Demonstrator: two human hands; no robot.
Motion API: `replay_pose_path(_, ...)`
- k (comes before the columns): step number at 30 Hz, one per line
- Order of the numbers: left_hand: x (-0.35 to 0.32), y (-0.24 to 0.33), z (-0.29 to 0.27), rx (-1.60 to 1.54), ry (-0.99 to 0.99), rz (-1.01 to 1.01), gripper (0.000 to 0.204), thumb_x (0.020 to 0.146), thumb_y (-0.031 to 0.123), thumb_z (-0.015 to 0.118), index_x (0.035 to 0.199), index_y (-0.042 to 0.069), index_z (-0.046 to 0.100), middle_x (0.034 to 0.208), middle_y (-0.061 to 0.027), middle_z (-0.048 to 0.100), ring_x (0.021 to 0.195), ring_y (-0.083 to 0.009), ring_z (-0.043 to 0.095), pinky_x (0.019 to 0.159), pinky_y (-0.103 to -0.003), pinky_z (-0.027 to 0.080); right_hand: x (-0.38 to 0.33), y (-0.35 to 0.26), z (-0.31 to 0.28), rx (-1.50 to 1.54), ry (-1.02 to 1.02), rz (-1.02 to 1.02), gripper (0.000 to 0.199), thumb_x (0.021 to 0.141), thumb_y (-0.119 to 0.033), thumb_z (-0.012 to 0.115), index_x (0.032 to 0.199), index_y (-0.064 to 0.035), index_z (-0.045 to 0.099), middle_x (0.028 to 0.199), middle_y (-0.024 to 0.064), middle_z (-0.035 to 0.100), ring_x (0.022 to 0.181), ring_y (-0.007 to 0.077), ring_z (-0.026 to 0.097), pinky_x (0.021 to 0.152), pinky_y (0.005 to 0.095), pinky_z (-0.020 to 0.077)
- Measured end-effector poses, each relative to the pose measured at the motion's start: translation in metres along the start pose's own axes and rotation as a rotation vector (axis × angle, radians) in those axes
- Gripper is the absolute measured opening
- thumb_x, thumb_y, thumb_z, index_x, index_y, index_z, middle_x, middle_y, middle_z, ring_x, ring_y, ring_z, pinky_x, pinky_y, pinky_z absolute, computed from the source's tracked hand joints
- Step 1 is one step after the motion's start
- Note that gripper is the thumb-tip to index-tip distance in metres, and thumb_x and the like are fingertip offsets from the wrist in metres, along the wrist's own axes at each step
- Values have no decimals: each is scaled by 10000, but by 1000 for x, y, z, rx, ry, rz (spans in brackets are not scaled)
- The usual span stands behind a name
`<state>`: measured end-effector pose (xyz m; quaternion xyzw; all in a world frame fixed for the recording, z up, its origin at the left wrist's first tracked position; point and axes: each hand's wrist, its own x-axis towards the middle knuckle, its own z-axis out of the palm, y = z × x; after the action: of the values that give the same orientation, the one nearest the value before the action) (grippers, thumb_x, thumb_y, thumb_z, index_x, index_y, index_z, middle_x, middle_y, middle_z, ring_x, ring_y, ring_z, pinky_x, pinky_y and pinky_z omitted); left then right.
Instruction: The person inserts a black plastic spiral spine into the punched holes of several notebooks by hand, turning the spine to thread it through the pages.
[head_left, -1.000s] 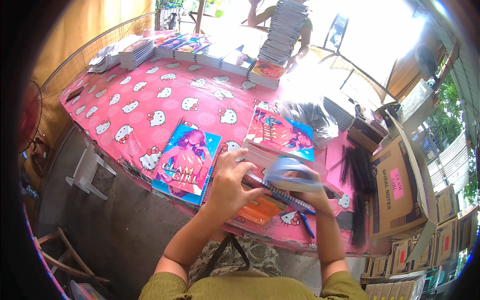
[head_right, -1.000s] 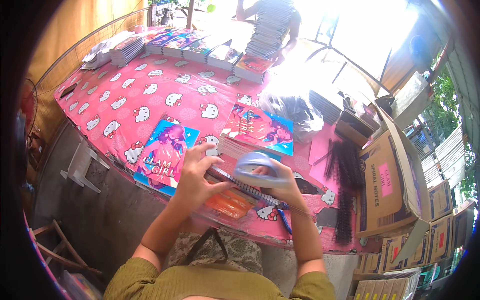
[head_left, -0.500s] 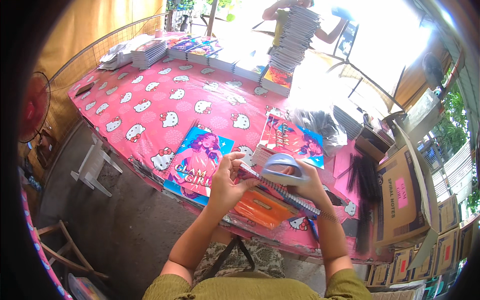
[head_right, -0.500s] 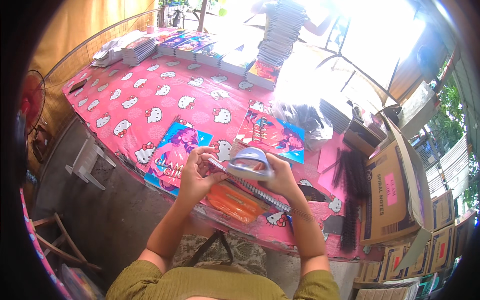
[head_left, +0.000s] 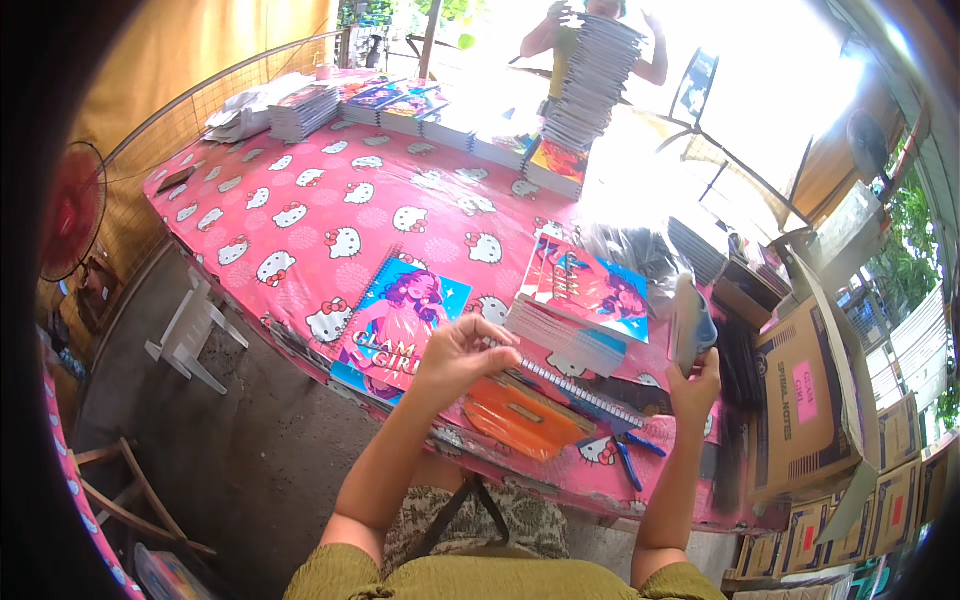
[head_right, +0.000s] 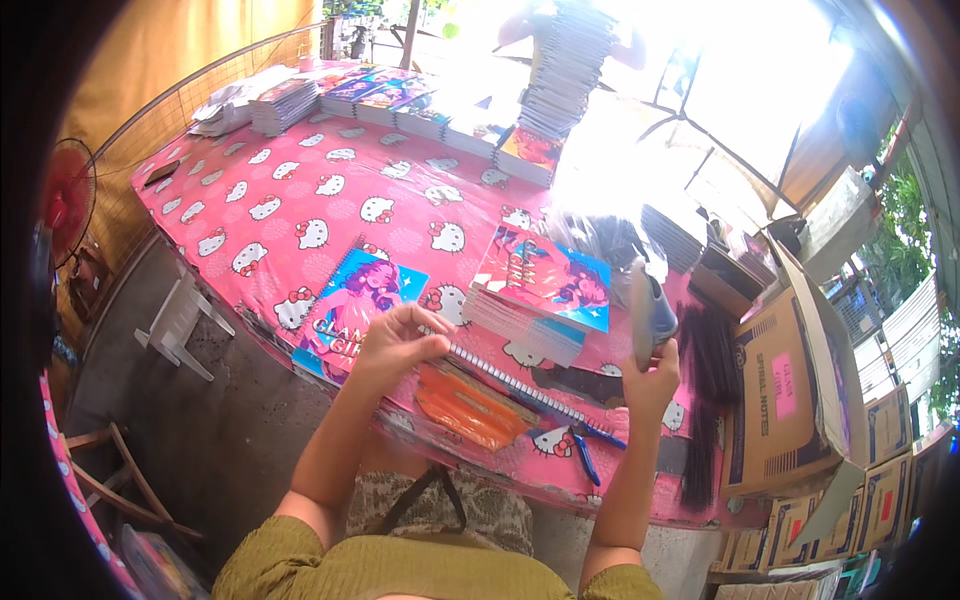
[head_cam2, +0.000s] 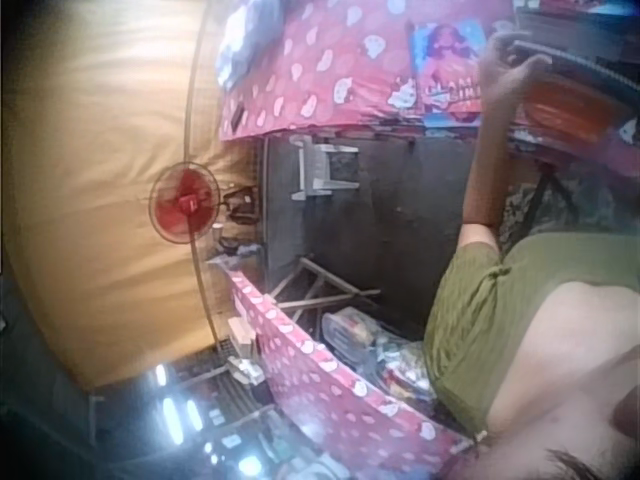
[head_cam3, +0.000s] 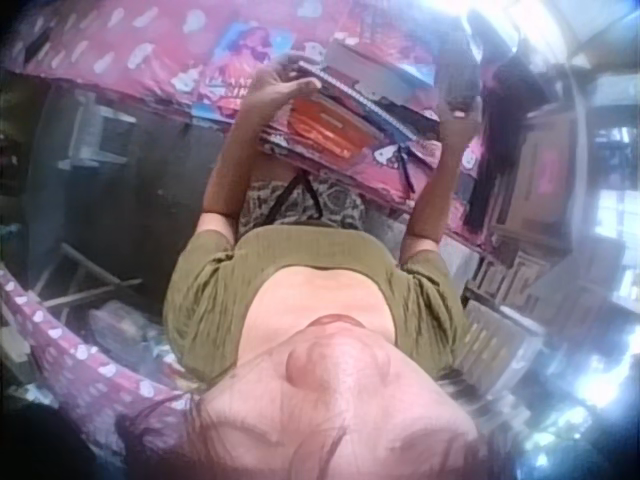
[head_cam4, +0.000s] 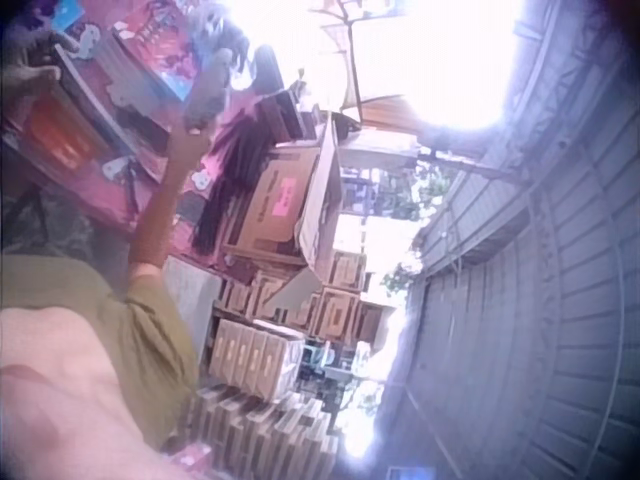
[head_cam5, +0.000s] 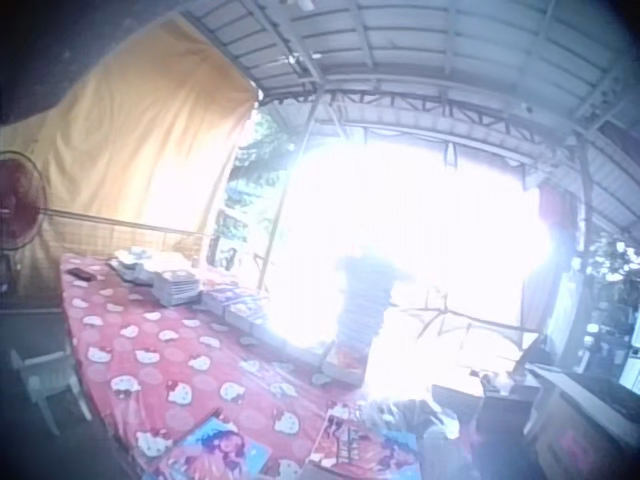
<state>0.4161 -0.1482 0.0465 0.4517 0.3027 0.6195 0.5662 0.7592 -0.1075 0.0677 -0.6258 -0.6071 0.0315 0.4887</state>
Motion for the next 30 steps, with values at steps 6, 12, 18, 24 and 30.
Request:
replay_pose_path(6, -33, 110, 79, 549, 302, 989, 240, 676, 32, 845, 841, 37, 670, 854, -92, 692, 800, -194, 667, 701, -301, 534, -47, 107, -20, -361, -282, -251, 484, 751, -223, 763, 1152, -5, 598, 1149, 200, 582, 1055, 387, 564, 895, 444, 458)
replay_pose_path(12, -76, 76, 75, 1061, -183, 804, 239, 736, -37, 692, 963, 39, 697, 1020, -77, 708, 903, -225, 681, 725, -331, 551, -123, 39, -50, -437, -583, -222, 668, 764, -383, 756, 1268, -10, 525, 1337, 198, 450, 1201, 381, 464, 1015, 457, 361)
replay_pose_path(18, -66, 2, 78, 816, -7, 615, 235, 718, -50, 780, 923, -6, 673, 940, -154, 690, 784, -204, 684, 699, -292, 573, -128, -2, -51, -68, -436, -157, 378, 854, -234, 676, 1150, -9, 608, 1055, 178, 584, 990, 330, 531, 863, 433, 421)
replay_pose_path(24, -62, -4, 80, 766, 63, 736, 210, 691, -79, 796, 831, -14, 654, 905, -147, 681, 771, -193, 675, 656, -289, 572, -127, -66, -54, 146, -407, -244, 370, 853, -208, 682, 1152, -4, 606, 1067, 178, 581, 973, 314, 551, 855, 414, 438)
replay_pose_path(30, -65, -13, 87, 777, 26, 733, 203, 686, -83, 797, 815, -20, 654, 876, -150, 677, 772, -215, 677, 663, -300, 567, -125, -63, -63, 77, -270, -152, 425, 813, -230, 736, 1149, -3, 610, 1081, 172, 588, 995, 316, 566, 875, 415, 454)
